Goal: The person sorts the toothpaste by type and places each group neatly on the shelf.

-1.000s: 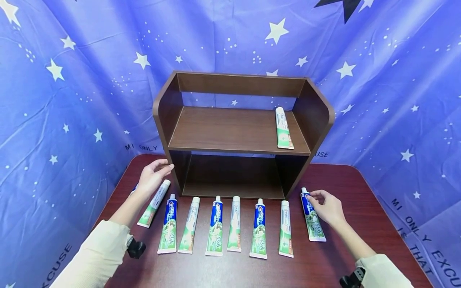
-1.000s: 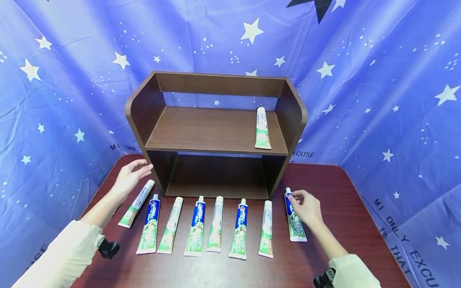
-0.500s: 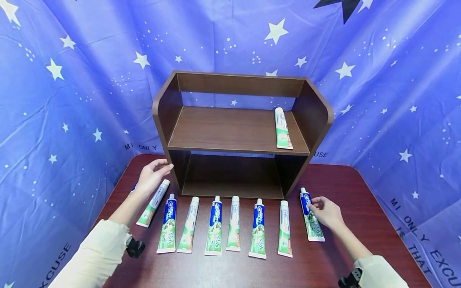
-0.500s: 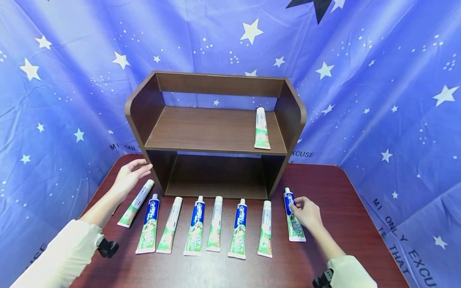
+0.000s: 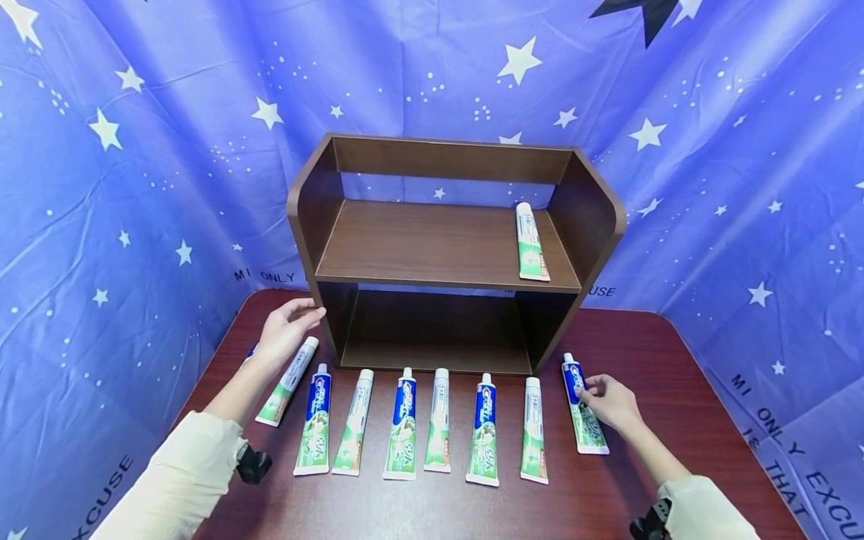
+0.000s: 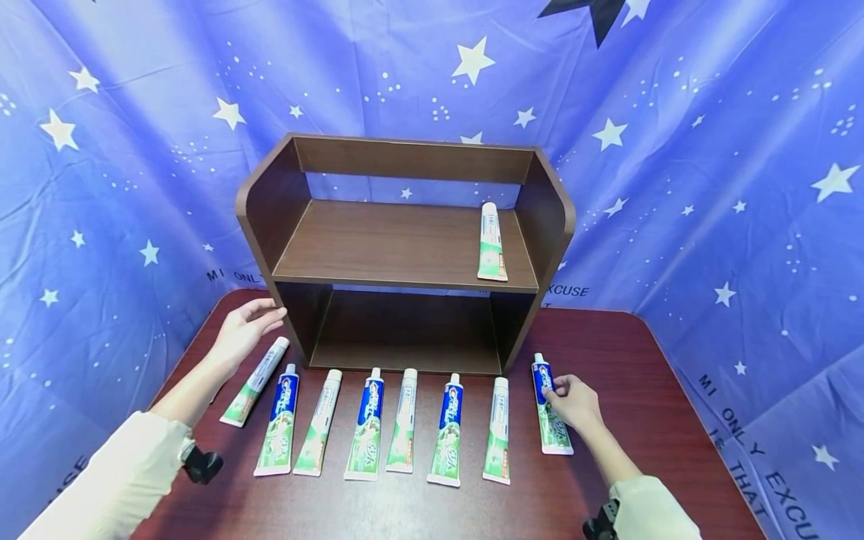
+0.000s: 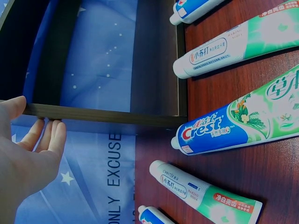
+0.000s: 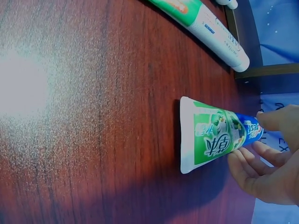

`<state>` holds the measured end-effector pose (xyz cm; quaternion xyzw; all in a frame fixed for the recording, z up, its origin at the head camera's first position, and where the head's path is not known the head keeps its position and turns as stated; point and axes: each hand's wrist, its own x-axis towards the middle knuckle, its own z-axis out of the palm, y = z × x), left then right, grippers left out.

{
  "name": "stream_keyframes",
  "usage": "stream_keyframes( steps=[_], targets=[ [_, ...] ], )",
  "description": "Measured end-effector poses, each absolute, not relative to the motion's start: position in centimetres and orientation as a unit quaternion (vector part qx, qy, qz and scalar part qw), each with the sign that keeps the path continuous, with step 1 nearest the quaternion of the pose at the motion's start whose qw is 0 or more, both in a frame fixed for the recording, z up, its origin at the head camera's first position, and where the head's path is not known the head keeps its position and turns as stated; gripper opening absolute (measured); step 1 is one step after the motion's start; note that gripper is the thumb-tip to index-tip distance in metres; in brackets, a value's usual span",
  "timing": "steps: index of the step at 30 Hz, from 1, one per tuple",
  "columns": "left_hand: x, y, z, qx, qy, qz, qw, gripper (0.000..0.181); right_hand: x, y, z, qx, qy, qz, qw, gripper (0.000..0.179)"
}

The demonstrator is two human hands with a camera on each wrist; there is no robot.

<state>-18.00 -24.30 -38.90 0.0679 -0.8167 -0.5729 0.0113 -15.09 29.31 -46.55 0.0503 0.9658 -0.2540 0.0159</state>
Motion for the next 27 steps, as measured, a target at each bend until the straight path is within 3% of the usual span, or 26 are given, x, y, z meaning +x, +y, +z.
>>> stream_keyframes(
  steps=[27],
  targets=[
    [-17.8, -24.2, -38.6, 0.065, -0.824, -0.562, 0.012, 0.052, -15.5, 29.5, -47.7, 0.077, 0.968, -0.238, 0.025, 0.038]
  ],
)
